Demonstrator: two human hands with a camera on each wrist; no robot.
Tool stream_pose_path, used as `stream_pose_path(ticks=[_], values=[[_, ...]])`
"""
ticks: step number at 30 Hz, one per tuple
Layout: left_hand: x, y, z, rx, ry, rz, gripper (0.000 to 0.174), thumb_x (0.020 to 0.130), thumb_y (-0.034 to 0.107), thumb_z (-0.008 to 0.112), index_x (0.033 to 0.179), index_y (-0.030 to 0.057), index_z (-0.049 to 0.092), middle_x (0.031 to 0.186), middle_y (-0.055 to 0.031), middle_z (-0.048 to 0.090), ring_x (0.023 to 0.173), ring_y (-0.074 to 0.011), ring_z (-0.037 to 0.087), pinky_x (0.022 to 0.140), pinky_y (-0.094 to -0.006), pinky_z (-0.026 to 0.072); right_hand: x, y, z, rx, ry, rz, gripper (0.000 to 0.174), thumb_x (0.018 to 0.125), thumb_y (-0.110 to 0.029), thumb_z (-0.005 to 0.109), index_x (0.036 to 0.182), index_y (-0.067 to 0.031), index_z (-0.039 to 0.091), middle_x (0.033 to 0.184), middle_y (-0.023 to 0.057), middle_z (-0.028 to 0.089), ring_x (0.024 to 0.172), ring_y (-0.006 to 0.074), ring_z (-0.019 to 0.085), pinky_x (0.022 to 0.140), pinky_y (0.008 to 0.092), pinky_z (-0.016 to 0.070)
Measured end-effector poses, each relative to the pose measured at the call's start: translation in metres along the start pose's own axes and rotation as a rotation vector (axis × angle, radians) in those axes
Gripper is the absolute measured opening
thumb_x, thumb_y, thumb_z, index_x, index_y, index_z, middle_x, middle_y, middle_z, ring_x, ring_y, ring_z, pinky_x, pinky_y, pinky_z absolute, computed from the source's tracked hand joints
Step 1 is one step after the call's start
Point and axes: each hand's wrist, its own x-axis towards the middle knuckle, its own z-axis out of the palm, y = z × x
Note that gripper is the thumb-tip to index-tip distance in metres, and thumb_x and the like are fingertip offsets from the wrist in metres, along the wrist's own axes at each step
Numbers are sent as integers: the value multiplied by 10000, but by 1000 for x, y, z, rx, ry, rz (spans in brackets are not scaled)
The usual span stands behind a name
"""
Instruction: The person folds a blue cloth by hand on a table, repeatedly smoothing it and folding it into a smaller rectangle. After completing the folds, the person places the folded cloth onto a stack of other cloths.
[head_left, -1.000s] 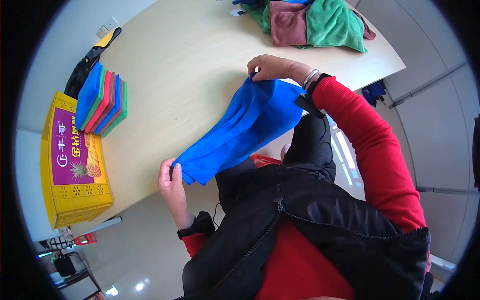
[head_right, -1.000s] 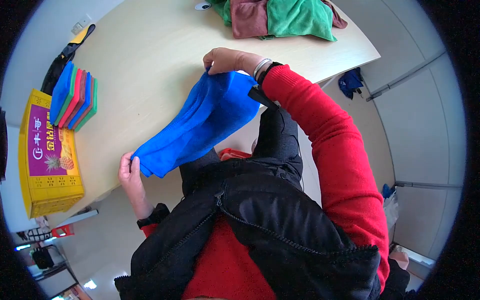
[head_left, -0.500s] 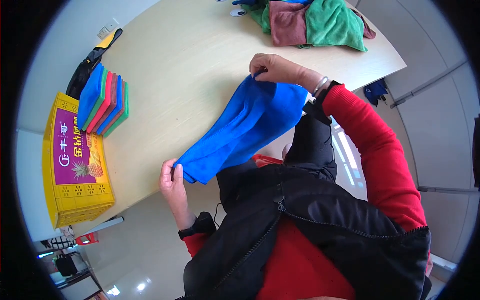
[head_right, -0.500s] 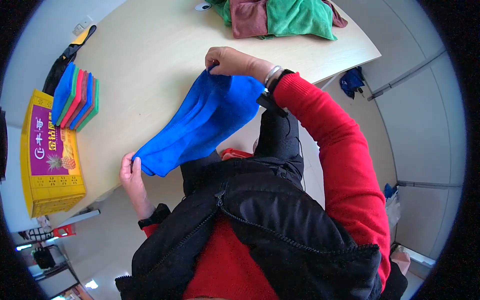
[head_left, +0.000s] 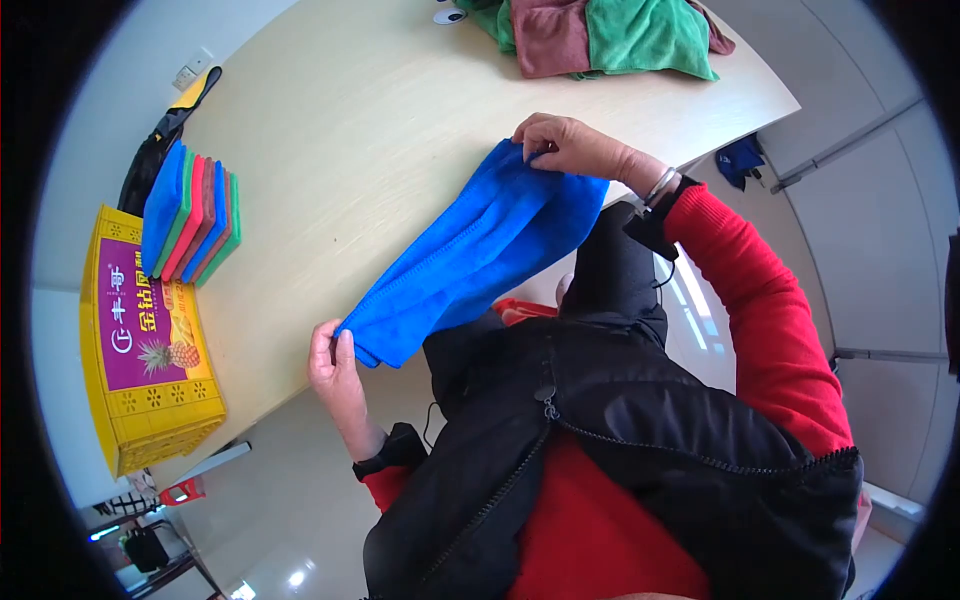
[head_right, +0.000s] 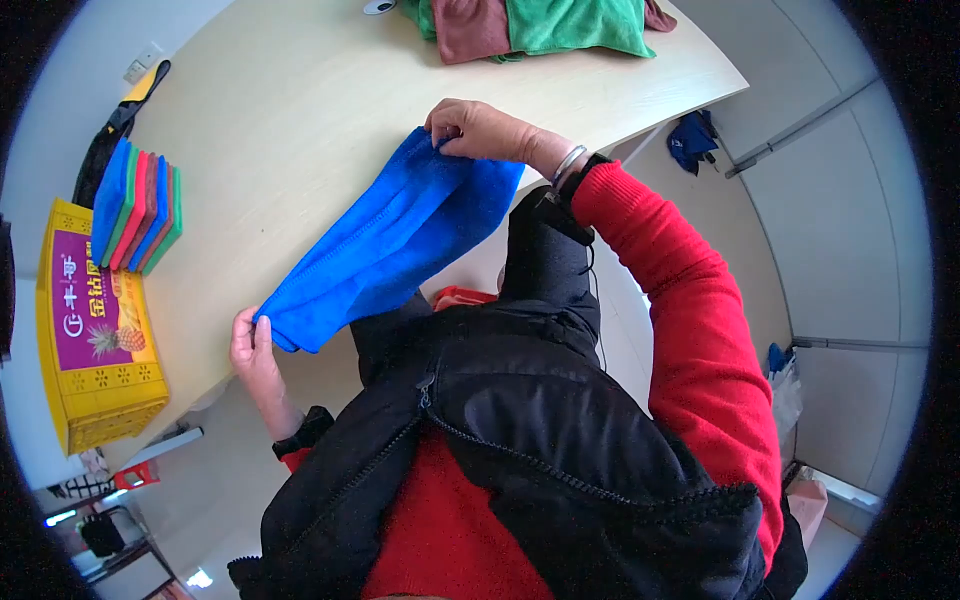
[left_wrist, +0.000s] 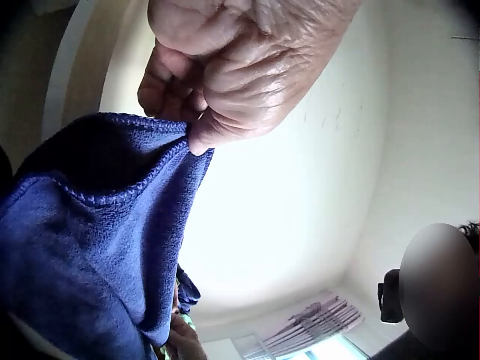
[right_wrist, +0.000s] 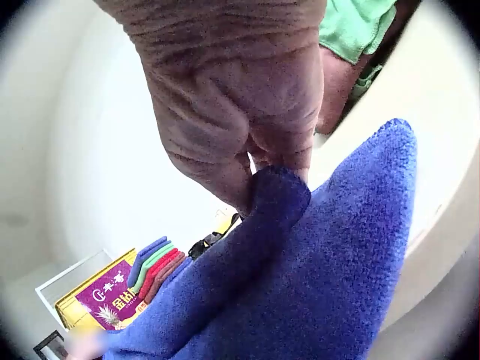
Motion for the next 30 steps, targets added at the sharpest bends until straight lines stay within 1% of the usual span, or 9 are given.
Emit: stream_pose_path(ticks=[6, 10, 13, 14, 17, 18, 21, 26, 30], values=[[0, 2, 1, 21, -7, -10, 135, 995, 90, 600, 1101, 7, 620, 956, 29, 569, 882, -55, 516, 820, -216, 427, 1, 9, -2, 66, -63, 24, 110, 872, -58, 668, 977, -29, 657, 1249, 107, 605, 1081, 203, 606, 972, 317, 499], [0, 2, 2, -8, -14, 0, 138, 998, 93, 599, 1104, 8, 618, 951, 30, 566, 878, -54, 510, 822, -212, 420, 9, 9, -6, 77, -108, 77, 138, 869, -66, 676, 1005, -43, 665, 1208, 87, 619, 1026, 179, 600, 925, 311, 509], [1, 4, 4, 10, -17, 18, 134, 999, 97, 599, 1099, 9, 616, 945, 32, 562, 872, -52, 503, 816, -208, 413, 19, 5, -10, 7, -238, 133, 153, 853, -101, 700, 994, -49, 674, 1102, 66, 647, 953, 159, 590, 849, 303, 510], [1, 5, 4, 11, -18, 20, 134, 999, 97, 599, 1099, 9, 616, 945, 32, 562, 872, -52, 503, 816, -208, 413, 22, 4, -11, 8, -236, 132, 153, 853, -101, 700, 994, -49, 674, 1102, 66, 647, 953, 159, 590, 849, 303, 510], [-1, 5, 2, -2, -9, -5, 138, 997, 122, 609, 1077, 11, 627, 983, -2, 627, 938, -77, 554, 885, -246, 433, 30, -1, -14, -75, -328, 120, 171, 839, -139, 717, 979, -47, 683, 983, 45, 659, 874, 140, 572, 784, 292, 497], [-1, 5, 1, 0, -8, -3, 138, 997, 122, 609, 1077, 11, 627, 983, -2, 627, 938, -77, 554, 885, -246, 433, 31, -3, -15, -74, -327, 118, 171, 839, -139, 717, 979, -47, 683, 983, 45, 659, 874, 140, 572, 784, 292, 497], [0, 6, 1, -6, -12, -1, 141, 995, 122, 612, 1083, 12, 628, 987, -4, 628, 939, -78, 556, 887, -249, 435, 33, -5, -17, 26, -317, 167, 185, 828, -151, 723, 973, -42, 691, 919, 33, 659, 843, 131, 572, 769, 292, 493], [0, 5, 2, -17, -13, -4, 142, 995, 116, 612, 1090, 12, 628, 989, -4, 627, 938, -76, 558, 874, -240, 437, 36, -1, -16, 98, -273, 209, 202, 813, -126, 741, 1002, -58, 711, 891, 13, 670, 837, 129, 595, 740, 300, 502], [0, 4, 1, 0, -1, 0, 143, 994, 108, 611, 1099, 12, 626, 990, -3, 625, 933, -74, 560, 859, -232, 441, 40, 3, -18, 251, -331, 289, 198, 816, -113, 749, 1001, -57, 703, 886, 5, 656, 838, 132, 590, 737, 303, 494]])
